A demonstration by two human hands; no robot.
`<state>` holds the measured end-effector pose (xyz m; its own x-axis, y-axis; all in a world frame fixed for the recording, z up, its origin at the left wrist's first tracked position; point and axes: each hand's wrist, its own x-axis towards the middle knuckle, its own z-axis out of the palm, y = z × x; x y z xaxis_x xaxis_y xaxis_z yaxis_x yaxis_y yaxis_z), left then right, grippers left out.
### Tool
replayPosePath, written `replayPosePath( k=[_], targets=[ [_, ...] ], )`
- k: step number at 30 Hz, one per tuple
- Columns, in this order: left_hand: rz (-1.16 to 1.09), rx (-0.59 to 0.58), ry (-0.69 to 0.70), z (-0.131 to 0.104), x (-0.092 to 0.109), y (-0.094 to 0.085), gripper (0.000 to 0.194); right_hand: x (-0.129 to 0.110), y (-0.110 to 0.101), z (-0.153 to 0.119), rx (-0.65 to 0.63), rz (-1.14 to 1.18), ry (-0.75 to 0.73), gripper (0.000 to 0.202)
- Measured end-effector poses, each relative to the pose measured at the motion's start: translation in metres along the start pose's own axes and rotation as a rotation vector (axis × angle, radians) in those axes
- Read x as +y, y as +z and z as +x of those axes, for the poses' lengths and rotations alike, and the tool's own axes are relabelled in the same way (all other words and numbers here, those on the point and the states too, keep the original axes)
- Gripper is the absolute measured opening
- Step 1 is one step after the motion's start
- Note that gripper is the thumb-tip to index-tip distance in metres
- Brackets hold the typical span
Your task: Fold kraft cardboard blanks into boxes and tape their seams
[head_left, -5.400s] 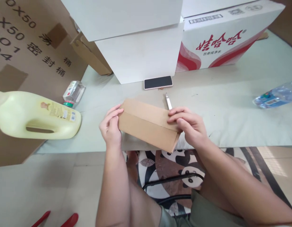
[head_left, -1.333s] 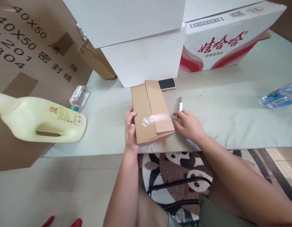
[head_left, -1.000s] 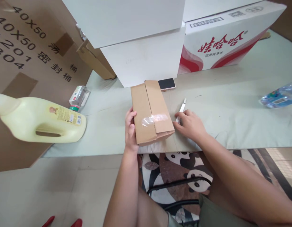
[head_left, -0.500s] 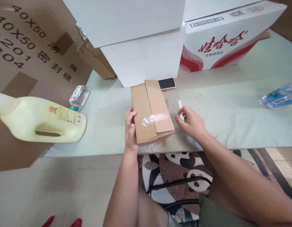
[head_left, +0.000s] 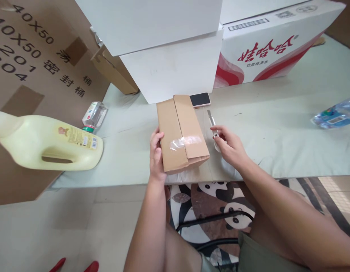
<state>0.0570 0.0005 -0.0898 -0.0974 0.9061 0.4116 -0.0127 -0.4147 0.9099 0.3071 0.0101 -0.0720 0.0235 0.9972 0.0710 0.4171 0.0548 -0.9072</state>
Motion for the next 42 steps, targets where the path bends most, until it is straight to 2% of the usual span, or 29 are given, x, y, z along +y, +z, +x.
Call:
replayPosePath(
  k=[10,42],
  targets=[
    [0.019,0.000,-0.028,-0.0010,0.0023,0.0011,0.047,-0.0062,-0.0010,-0.0029,-0.030,-0.023,-0.023,0.031],
    [0.003,0.009,-0.003,-0.0009,0.0004,-0.0002,0.043,-0.0031,-0.0011,-0.0019,-0.056,-0.083,-0.052,0.034]
  ],
)
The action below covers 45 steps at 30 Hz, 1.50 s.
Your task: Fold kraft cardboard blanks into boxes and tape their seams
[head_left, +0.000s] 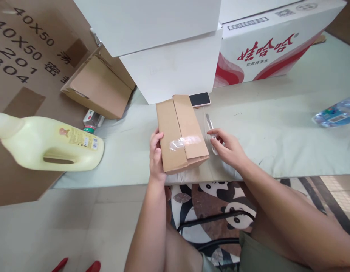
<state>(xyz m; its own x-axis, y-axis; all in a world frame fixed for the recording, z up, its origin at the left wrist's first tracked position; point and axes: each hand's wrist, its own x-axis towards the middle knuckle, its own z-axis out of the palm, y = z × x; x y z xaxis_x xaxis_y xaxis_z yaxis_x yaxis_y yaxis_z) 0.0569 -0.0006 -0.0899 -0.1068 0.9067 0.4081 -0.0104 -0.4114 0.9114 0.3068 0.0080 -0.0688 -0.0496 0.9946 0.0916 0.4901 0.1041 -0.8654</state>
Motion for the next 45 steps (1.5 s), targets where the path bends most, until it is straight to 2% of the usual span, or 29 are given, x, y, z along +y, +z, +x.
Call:
replayPosePath(
  k=[16,25,32,40,45],
  targets=[
    [0.004,0.010,-0.036,0.001,0.001,0.001,0.046,-0.004,-0.002,-0.002,-0.021,0.059,0.053,0.037],
    [0.015,0.002,-0.025,0.001,0.000,0.000,0.047,0.007,-0.002,-0.003,0.034,0.137,0.083,0.042],
    [-0.002,-0.003,-0.023,0.001,0.000,0.000,0.045,0.007,0.000,0.000,0.060,0.030,0.064,0.045],
    [0.020,0.029,-0.038,0.001,0.000,0.000,0.049,0.005,0.001,-0.001,0.111,0.020,0.030,0.033],
    [0.027,0.011,-0.030,0.002,-0.002,-0.001,0.047,0.004,0.003,-0.001,0.139,-0.013,-0.063,0.027]
  ],
)
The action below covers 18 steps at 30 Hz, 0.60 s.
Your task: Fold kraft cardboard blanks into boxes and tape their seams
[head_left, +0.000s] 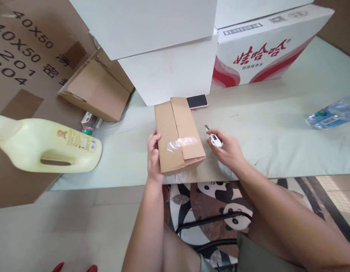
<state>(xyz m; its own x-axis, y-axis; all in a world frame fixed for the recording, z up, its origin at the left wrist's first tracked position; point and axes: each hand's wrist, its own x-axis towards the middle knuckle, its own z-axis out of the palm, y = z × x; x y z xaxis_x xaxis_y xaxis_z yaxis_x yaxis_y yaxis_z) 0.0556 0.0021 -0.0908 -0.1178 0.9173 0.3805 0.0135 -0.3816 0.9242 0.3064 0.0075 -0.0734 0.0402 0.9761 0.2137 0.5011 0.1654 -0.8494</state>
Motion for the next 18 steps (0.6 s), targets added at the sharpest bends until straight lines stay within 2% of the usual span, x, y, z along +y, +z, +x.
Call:
replayPosePath(
  k=[6,9,12,15,18],
  targets=[
    [0.009,-0.034,0.039,0.000,-0.003,-0.003,0.046,-0.008,0.004,-0.004,-0.009,0.038,-0.097,0.024],
    [0.016,-0.012,0.029,-0.001,-0.005,-0.006,0.046,-0.012,0.003,-0.006,0.061,0.040,-0.135,0.019],
    [0.007,0.009,0.018,-0.002,-0.006,-0.008,0.045,-0.014,0.001,-0.006,0.163,0.072,-0.110,0.014],
    [-0.018,0.015,0.004,-0.002,-0.004,-0.008,0.044,-0.011,0.000,-0.005,0.203,0.185,-0.055,0.018],
    [-0.039,0.007,-0.007,-0.002,-0.002,-0.007,0.045,-0.005,0.001,-0.004,0.185,0.359,-0.063,0.028]
  ],
)
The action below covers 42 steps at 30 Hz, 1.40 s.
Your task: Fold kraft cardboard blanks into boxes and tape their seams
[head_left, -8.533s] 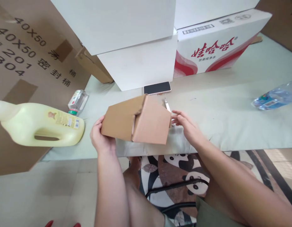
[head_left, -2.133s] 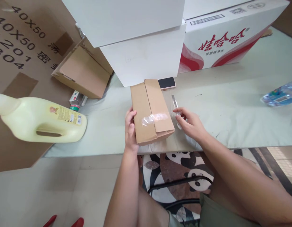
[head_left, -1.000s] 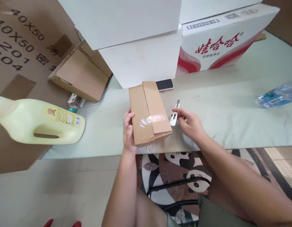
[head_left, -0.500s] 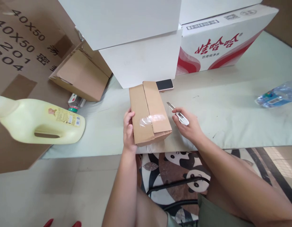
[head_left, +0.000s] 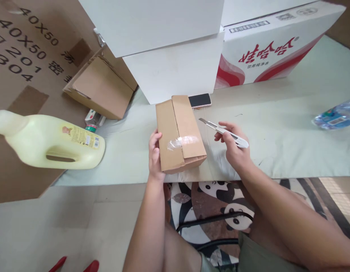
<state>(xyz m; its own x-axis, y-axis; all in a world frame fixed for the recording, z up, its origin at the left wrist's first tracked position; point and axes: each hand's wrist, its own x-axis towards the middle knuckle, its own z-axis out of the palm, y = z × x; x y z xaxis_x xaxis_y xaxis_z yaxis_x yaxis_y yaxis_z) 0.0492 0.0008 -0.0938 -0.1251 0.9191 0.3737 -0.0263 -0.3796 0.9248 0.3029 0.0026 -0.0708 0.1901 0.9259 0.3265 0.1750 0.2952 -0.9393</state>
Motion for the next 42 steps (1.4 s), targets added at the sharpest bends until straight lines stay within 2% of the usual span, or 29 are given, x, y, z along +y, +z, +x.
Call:
replayPosePath(
  k=[7,12,14,18,20,22,27,32,36,42],
  targets=[
    [-0.005,0.014,0.005,0.001,0.003,0.005,0.046,0.000,-0.001,0.001,0.041,0.164,-0.069,0.033],
    [0.040,0.035,-0.014,0.002,0.005,0.006,0.044,-0.023,-0.008,-0.003,0.113,0.215,-0.187,0.021],
    [0.091,0.036,-0.012,0.002,0.008,0.008,0.042,-0.041,-0.011,-0.007,0.039,0.207,-0.254,0.019],
    [0.229,0.002,0.078,0.002,0.018,0.017,0.044,-0.077,-0.011,-0.014,-0.259,0.077,-0.341,0.021],
    [0.281,-0.031,0.120,0.002,0.023,0.022,0.043,-0.088,-0.008,-0.016,-0.381,0.026,-0.361,0.023],
    [0.308,-0.064,0.134,0.001,0.028,0.026,0.041,-0.090,-0.004,-0.016,-0.430,0.051,-0.365,0.025],
    [0.346,-0.097,0.145,0.001,0.033,0.030,0.040,-0.079,0.001,-0.018,-0.371,0.212,-0.290,0.032],
    [0.379,-0.120,0.158,0.000,0.035,0.030,0.038,-0.087,0.002,-0.014,-0.393,0.051,-0.255,0.009],
    [0.397,-0.122,0.163,-0.001,0.037,0.032,0.040,-0.094,0.004,-0.012,-0.380,-0.029,-0.214,0.007],
    [0.388,-0.115,0.145,-0.001,0.038,0.037,0.042,-0.093,0.004,-0.011,-0.392,-0.051,-0.216,0.009]
  ],
)
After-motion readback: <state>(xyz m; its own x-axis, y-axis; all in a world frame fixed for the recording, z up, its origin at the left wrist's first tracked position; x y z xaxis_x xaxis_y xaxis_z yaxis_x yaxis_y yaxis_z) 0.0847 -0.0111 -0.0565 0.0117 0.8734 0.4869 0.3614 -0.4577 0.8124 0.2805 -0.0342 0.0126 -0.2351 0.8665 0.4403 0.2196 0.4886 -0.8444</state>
